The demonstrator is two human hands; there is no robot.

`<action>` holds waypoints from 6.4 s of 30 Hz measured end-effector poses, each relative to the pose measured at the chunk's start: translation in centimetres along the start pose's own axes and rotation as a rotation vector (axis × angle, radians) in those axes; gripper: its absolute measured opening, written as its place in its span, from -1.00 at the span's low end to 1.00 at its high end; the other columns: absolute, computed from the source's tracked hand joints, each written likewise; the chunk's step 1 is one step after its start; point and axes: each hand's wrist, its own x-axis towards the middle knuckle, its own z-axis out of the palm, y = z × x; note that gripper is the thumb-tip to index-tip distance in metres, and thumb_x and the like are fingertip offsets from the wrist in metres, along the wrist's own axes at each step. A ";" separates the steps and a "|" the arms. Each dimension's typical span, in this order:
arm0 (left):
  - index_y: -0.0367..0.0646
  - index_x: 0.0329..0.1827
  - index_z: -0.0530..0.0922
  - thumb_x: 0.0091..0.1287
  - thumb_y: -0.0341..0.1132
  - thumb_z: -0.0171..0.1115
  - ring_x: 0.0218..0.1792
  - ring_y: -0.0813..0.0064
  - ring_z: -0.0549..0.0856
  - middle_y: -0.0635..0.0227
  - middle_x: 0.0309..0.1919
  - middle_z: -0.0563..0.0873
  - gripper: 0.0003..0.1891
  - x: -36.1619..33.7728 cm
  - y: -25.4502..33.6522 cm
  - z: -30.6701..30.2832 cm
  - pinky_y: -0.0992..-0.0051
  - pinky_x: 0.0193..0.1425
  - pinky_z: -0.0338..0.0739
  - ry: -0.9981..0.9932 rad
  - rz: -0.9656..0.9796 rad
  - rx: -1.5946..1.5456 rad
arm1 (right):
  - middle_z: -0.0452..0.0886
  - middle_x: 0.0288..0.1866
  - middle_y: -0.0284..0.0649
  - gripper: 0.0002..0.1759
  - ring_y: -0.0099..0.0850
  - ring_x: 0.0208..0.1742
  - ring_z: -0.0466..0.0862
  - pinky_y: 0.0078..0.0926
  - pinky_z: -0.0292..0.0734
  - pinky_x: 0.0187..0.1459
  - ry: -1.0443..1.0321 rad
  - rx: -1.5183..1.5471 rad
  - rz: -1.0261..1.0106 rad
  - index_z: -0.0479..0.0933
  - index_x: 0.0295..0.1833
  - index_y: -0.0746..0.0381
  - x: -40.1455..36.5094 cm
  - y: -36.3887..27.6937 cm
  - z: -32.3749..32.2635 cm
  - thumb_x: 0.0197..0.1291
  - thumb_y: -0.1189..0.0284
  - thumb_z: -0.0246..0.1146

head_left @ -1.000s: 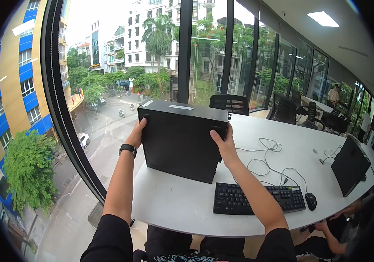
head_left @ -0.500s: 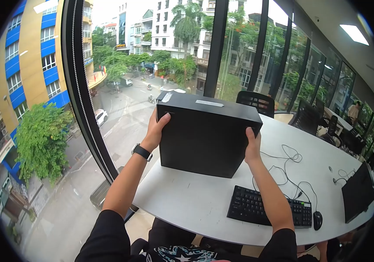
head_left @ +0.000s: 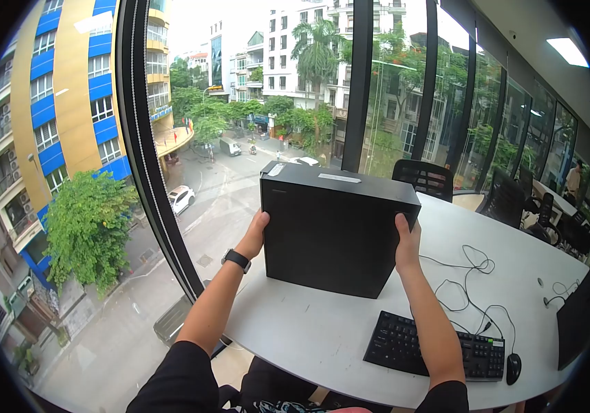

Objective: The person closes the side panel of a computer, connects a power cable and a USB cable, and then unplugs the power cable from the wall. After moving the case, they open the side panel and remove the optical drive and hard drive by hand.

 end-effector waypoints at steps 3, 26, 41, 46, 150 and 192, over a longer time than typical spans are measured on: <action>-0.26 0.63 0.22 0.50 0.39 0.04 0.45 0.34 0.45 0.14 0.46 0.48 -0.06 -0.7 0.9 1.2 0.33 0.55 0.30 0.021 0.001 -0.013 | 0.63 0.20 -0.12 -0.20 -0.33 0.25 0.57 -0.39 0.39 0.36 0.010 -0.022 -0.004 0.46 0.41 0.37 0.0 -0.2 -0.1 0.38 -0.09 0.36; -0.32 0.37 0.51 0.29 0.62 0.13 0.09 0.58 0.59 0.36 0.07 0.68 0.06 -10.5 1.7 3.9 0.53 0.17 0.46 0.192 -0.025 -0.005 | 0.49 -0.17 -0.29 -0.32 -0.44 -0.08 0.46 -0.44 0.36 0.08 0.345 -0.174 -0.005 0.54 -0.12 0.31 -1.0 4.9 -0.3 0.59 -0.18 0.04; -0.26 0.28 0.60 0.41 0.18 0.39 0.04 0.55 0.69 0.41 0.01 0.75 -0.33 -15.1 3.1 4.5 0.46 0.21 0.56 0.176 -0.016 0.079 | 0.63 -0.25 -0.22 -0.16 -0.42 -0.18 0.54 -0.35 0.46 0.01 0.167 -0.096 0.029 0.56 -0.13 0.47 2.6 6.9 2.0 0.66 -0.17 -0.18; -0.02 0.64 0.32 0.53 0.52 -0.27 0.40 0.29 0.59 0.27 0.42 0.60 -0.09 -13.2 5.4 6.5 0.24 0.45 0.51 0.265 -0.531 -0.373 | 0.48 0.43 -0.06 -0.20 -0.24 0.44 0.45 -0.35 0.21 0.53 0.246 0.080 0.061 0.37 0.47 0.42 -2.0 7.6 4.5 0.66 -0.14 -0.14; -0.33 0.02 0.54 0.71 0.17 -0.37 0.08 -0.22 0.58 -0.16 -0.02 0.65 -0.31 6.2 -1.6 6.6 -0.02 0.24 0.40 0.772 0.097 0.569 | -0.15 0.82 -0.11 0.26 -0.16 0.79 -0.06 -0.16 -0.13 0.69 -0.346 -0.470 -0.478 -0.46 0.79 -0.02 3.8 -5.1 0.5 0.29 0.15 0.34; -0.36 0.69 -0.05 0.16 0.16 0.60 0.57 -0.18 0.21 -0.24 0.55 0.22 0.27 5.4 6.6 11.3 0.01 0.64 0.16 0.604 0.548 0.881 | 0.28 0.60 -0.02 0.06 -0.22 0.64 0.24 -0.28 0.04 0.62 -0.110 -0.083 -0.181 0.03 0.69 0.34 0.4 2.8 -2.1 0.42 -0.23 0.14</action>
